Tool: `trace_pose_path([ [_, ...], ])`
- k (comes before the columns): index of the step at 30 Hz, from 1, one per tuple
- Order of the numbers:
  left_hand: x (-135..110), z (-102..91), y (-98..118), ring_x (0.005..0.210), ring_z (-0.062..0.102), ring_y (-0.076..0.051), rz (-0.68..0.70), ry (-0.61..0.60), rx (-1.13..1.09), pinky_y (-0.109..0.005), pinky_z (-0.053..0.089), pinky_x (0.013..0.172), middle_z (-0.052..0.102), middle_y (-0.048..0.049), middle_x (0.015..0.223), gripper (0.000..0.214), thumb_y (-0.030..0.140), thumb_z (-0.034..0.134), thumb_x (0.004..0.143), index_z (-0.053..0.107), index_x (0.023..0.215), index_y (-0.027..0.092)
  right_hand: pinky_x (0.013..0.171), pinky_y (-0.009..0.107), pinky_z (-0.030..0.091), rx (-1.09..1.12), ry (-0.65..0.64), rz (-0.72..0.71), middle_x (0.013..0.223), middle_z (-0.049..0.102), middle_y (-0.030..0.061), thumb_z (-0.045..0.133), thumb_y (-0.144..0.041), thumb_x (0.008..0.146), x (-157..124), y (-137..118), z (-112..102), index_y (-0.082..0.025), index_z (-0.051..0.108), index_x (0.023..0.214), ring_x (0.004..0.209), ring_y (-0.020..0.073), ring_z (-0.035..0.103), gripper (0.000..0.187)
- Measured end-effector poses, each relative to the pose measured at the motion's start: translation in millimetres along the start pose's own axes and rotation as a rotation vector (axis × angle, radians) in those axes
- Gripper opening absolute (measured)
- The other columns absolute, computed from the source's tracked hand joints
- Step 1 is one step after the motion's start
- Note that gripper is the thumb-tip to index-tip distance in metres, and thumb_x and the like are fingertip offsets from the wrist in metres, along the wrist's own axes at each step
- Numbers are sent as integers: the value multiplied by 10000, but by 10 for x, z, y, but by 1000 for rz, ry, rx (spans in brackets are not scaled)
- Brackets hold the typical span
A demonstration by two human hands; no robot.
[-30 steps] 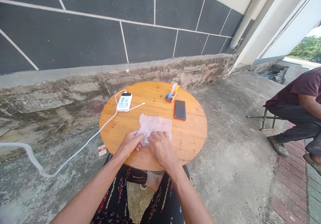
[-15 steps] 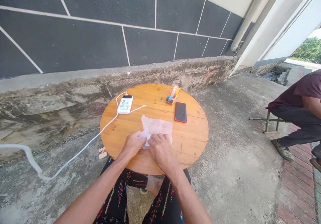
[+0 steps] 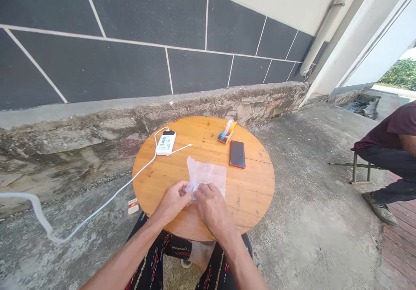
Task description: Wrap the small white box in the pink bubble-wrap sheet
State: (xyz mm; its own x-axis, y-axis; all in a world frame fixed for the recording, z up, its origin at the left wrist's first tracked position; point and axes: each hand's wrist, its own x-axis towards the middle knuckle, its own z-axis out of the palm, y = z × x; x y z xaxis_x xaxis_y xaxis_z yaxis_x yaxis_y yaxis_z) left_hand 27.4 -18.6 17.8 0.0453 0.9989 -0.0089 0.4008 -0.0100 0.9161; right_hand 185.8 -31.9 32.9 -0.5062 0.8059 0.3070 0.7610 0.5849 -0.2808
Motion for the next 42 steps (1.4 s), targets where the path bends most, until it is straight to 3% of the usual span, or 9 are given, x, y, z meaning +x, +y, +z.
trace_pose_path([
  [7,-54,36,48,640,535,-129,166,71,161,-225,390,618,617,-3,684,152,200,512,767,660,761,170,856,367,470,111,13,78,1029,624,69,574,-51,794,-17,7,-30,-176,578,1059,977,229,539,294],
  [11,-80,28,105,675,543,-136,241,-3,234,-234,392,638,594,-8,708,145,171,518,778,655,732,176,835,374,500,155,47,174,1038,610,87,570,-55,777,-56,35,6,-177,433,1287,963,230,571,542],
  [16,-110,-18,137,719,566,-144,312,-91,367,-241,403,647,597,-21,782,186,103,483,788,650,809,182,951,401,467,228,51,155,1289,498,120,549,-40,742,-42,78,48,-217,364,1339,1103,227,552,649],
  [25,-92,-38,132,944,546,-181,539,-158,551,-291,457,816,580,-53,990,225,115,458,861,670,856,194,964,383,463,203,33,154,1312,484,110,532,-38,712,14,61,10,-212,387,1333,1148,222,533,661],
  [33,-56,-66,132,885,509,-185,722,-229,629,-321,466,800,614,-47,951,211,118,421,903,622,869,173,1024,423,409,267,78,118,1344,477,115,590,-153,771,-112,184,-174,-220,456,1289,1243,238,469,539],
  [35,-56,-83,152,874,509,-180,708,-248,639,-310,465,790,613,-43,935,213,104,421,899,615,842,172,987,435,437,321,196,259,1308,510,123,572,-245,814,-313,317,-246,-206,512,1213,1210,252,501,406],
  [37,-55,-93,154,888,510,-181,702,-255,627,-309,462,799,613,-43,935,214,78,424,886,608,831,171,816,396,530,411,256,515,1126,615,119,535,-335,842,-545,425,-266,-187,554,1088,985,237,629,287],
  [39,-50,-96,136,914,512,-184,707,-252,603,-312,459,810,614,-47,951,216,56,427,870,605,836,173,632,341,556,571,179,714,962,659,100,531,-419,834,-726,466,-228,-174,542,1046,774,211,667,324],
  [42,-39,-93,97,930,511,-185,723,-246,571,-315,456,820,614,-50,963,214,47,435,858,606,852,176,484,283,532,824,100,865,824,662,62,552,-521,796,-792,414,-124,-167,487,1080,658,199,670,458],
])
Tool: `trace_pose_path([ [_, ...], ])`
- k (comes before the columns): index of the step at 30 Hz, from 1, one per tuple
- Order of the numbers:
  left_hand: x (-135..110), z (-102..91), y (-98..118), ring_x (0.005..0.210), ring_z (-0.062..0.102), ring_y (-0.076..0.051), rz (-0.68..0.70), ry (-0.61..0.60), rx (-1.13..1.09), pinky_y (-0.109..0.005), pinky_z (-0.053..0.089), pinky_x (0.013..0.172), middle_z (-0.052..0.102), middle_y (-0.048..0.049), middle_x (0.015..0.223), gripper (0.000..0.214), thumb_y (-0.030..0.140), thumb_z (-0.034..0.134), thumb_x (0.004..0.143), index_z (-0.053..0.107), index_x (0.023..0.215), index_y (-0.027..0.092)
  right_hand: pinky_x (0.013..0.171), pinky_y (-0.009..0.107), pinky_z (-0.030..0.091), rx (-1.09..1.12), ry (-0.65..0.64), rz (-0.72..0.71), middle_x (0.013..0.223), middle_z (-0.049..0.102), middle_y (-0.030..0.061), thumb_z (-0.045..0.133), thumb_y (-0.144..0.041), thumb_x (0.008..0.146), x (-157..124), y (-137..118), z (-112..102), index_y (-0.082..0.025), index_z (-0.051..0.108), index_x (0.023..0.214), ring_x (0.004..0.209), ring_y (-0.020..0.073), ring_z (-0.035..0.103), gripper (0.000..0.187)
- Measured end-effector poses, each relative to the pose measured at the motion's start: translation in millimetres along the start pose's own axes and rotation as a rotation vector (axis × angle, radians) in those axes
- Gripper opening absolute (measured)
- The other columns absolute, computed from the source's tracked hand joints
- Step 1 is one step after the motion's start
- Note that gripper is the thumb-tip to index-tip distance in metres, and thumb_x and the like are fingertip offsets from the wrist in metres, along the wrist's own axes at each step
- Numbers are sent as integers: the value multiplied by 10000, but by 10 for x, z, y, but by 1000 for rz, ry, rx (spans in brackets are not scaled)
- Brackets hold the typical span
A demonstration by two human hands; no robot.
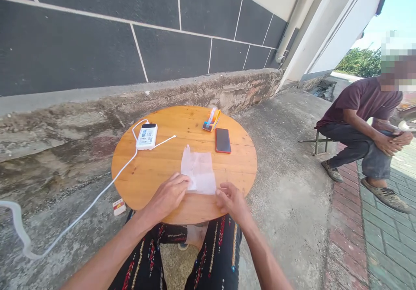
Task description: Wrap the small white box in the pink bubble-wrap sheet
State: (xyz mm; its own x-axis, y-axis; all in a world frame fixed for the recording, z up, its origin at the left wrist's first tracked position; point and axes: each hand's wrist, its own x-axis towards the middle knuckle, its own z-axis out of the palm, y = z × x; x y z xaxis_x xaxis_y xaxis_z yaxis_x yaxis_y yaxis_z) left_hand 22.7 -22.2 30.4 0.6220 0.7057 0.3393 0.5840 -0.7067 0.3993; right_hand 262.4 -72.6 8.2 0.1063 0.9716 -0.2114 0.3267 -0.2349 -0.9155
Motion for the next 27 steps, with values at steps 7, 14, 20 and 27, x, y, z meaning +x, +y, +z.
trace_pose_path([
  [7,11,-13,0,930,512,-190,-15,-10,6,-318,455,830,621,-54,955,221,53,420,865,607,844,168,370,200,477,122,-28,95,724,621,-3,615,-547,729,174,-210,230,-179,502,1055,525,153,655,505],
  [14,18,-22,-22,921,527,-182,-34,5,-59,-314,457,830,628,-48,928,225,57,440,847,626,829,182,345,145,436,126,-190,94,716,620,-3,619,-524,743,297,-301,222,-163,599,902,457,90,609,395],
  [20,27,-43,-75,938,535,-180,-18,8,-132,-306,453,836,645,-40,966,233,72,443,857,640,808,186,334,155,406,-62,-194,53,548,555,-24,572,-473,766,466,-274,297,-151,581,706,421,88,543,328],
  [27,-2,-32,-195,993,563,-164,-5,36,-296,-291,460,877,669,-33,1003,388,-43,408,737,674,897,189,357,175,345,-234,-79,-16,519,497,-44,530,-373,769,514,-188,420,-172,536,648,409,85,466,234],
])
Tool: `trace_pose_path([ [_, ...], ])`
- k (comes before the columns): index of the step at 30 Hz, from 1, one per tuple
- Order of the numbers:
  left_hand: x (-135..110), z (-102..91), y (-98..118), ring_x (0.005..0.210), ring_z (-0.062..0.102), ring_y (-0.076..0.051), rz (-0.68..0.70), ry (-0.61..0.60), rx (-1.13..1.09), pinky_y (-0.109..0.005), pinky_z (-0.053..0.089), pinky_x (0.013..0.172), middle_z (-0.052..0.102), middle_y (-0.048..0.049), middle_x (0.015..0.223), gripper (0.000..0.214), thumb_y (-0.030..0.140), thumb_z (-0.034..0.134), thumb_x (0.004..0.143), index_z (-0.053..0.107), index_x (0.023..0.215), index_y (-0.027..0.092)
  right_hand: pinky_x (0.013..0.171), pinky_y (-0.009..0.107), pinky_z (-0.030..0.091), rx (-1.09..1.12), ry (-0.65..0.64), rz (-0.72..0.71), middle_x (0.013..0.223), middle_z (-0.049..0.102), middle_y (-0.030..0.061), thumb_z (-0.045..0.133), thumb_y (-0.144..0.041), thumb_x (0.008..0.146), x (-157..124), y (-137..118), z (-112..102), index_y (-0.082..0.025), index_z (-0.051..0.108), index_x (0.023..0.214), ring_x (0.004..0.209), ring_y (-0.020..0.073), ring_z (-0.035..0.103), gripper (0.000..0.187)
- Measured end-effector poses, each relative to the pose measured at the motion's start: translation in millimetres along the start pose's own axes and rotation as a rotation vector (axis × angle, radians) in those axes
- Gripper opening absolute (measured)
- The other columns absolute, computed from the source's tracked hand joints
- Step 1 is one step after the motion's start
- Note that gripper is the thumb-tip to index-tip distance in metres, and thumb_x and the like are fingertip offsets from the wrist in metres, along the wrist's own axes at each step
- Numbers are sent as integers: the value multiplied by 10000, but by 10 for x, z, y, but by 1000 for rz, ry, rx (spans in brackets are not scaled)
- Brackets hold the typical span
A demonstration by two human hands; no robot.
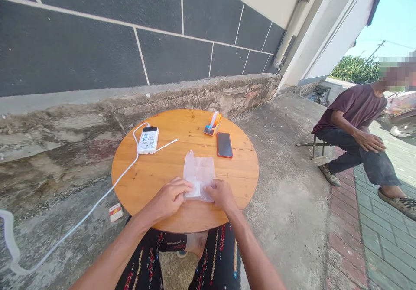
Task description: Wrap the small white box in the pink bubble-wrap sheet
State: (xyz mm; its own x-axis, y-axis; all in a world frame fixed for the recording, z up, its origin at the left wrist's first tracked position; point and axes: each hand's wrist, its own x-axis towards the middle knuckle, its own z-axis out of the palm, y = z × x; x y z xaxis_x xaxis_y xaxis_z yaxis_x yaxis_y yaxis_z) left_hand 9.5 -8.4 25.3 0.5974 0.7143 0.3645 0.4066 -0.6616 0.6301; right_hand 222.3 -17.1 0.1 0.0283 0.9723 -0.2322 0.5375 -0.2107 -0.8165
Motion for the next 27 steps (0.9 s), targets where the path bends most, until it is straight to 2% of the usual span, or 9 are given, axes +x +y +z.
trace_pose_path([
  [4,25,3,-39,958,576,-158,26,-4,-36,-290,464,857,679,-31,983,340,-13,430,769,683,870,190,425,179,295,-146,93,-27,515,485,-37,537,-329,762,-7,-56,22,-175,514,595,459,87,455,228],
  [8,61,-15,10,938,569,-163,57,-50,-1,-289,463,836,670,-38,958,288,1,450,783,673,816,180,490,197,254,-299,193,-45,514,456,-35,576,-283,721,8,-152,55,-177,473,530,522,95,425,241],
  [16,60,14,77,904,541,-176,55,-78,152,-303,455,807,644,-27,927,235,-13,460,763,597,716,172,512,242,170,-543,297,-55,515,444,-30,547,-240,725,-16,-292,128,-186,499,575,492,95,316,166],
  [18,60,26,75,891,534,-178,61,-78,188,-309,451,801,641,-25,910,222,-9,468,761,580,694,170,509,243,167,-527,304,-62,507,421,-38,538,-233,727,-23,-287,129,-187,485,572,484,92,294,170],
  [22,68,26,75,884,523,-178,69,-83,215,-305,448,788,638,-23,894,215,-9,473,758,572,694,171,500,223,195,-341,286,-104,493,371,-56,540,-214,709,-10,-230,115,-184,441,540,489,86,312,198],
  [27,59,25,79,891,509,-183,80,-97,254,-316,442,809,634,-28,884,197,13,483,777,583,715,171,481,198,265,-222,259,-132,516,467,-41,524,-248,737,15,-171,100,-172,532,588,496,94,410,167],
])
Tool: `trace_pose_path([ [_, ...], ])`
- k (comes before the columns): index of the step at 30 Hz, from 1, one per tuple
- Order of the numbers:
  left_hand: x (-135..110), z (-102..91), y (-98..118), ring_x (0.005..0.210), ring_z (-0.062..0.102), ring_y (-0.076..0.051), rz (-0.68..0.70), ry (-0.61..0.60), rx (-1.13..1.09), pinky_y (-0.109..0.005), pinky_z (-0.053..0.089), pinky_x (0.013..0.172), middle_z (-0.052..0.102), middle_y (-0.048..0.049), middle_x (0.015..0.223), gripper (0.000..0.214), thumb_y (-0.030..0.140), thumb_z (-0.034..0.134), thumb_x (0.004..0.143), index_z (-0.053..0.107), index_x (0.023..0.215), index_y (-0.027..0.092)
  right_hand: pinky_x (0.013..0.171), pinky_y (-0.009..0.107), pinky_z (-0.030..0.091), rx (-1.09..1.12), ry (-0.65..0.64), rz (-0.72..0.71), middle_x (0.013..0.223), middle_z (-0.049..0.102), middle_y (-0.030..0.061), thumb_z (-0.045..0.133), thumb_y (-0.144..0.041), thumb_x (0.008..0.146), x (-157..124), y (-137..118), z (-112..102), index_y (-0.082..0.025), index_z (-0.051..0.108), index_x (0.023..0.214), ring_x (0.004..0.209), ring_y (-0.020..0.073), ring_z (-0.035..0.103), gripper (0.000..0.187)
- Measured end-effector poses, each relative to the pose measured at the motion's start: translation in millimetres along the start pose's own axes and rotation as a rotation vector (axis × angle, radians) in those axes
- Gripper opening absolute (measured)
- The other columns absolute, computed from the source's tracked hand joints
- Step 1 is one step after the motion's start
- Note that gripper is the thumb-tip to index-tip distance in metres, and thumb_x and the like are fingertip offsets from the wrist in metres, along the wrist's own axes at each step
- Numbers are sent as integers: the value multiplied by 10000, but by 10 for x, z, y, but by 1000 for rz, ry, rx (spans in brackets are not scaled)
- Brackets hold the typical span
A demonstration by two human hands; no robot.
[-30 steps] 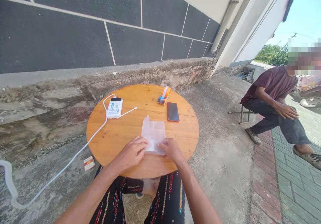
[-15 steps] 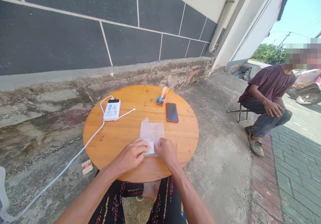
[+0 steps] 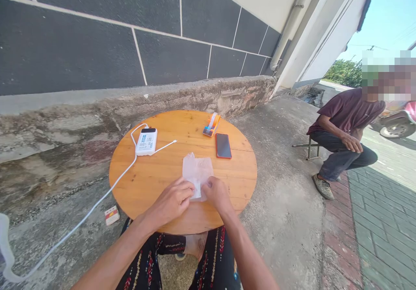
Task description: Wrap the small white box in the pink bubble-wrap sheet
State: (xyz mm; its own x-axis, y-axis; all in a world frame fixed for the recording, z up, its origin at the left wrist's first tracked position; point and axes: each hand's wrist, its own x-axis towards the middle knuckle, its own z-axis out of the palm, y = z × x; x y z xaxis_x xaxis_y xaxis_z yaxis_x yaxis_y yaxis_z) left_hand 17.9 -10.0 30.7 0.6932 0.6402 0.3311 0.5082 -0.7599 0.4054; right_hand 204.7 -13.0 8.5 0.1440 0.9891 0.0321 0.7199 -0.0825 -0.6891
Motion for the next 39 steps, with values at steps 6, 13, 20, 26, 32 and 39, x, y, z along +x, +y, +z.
trace_pose_path([
  [6,-4,11,-4,907,505,-185,10,-17,7,-317,442,816,629,-29,881,176,34,494,793,582,722,170,476,202,348,221,28,-28,573,564,-17,516,-325,775,-26,29,45,-160,613,702,500,108,478,205],
  [13,12,-1,33,932,506,-195,-13,-7,23,-328,445,839,634,-29,885,161,42,510,791,596,740,168,513,211,373,436,118,-76,617,562,-15,553,-326,794,-181,-43,133,-159,599,740,542,109,467,182],
  [20,-8,-4,26,927,521,-194,-22,2,9,-323,468,823,636,-40,914,195,22,493,782,624,773,167,635,247,430,99,179,-282,796,648,45,480,-206,856,-339,-210,137,-165,628,858,686,152,576,154],
  [26,-33,28,23,947,523,-187,-6,54,-50,-327,474,862,637,-40,938,230,15,474,805,637,851,172,734,295,475,-71,180,-320,884,672,88,448,-171,879,-344,-271,149,-138,602,1079,808,195,631,255],
  [32,-62,52,37,929,526,-181,10,109,-89,-331,483,850,630,-46,926,233,27,453,832,637,820,169,685,305,493,-63,213,-259,882,682,104,425,-179,881,-380,-292,211,-94,526,1218,723,189,636,362],
  [39,-67,35,18,944,525,-184,36,93,-97,-327,476,857,630,-44,953,233,40,458,841,646,840,178,690,326,500,-23,224,-245,851,685,101,405,-188,881,-413,-306,245,-91,471,1275,724,199,638,411],
])
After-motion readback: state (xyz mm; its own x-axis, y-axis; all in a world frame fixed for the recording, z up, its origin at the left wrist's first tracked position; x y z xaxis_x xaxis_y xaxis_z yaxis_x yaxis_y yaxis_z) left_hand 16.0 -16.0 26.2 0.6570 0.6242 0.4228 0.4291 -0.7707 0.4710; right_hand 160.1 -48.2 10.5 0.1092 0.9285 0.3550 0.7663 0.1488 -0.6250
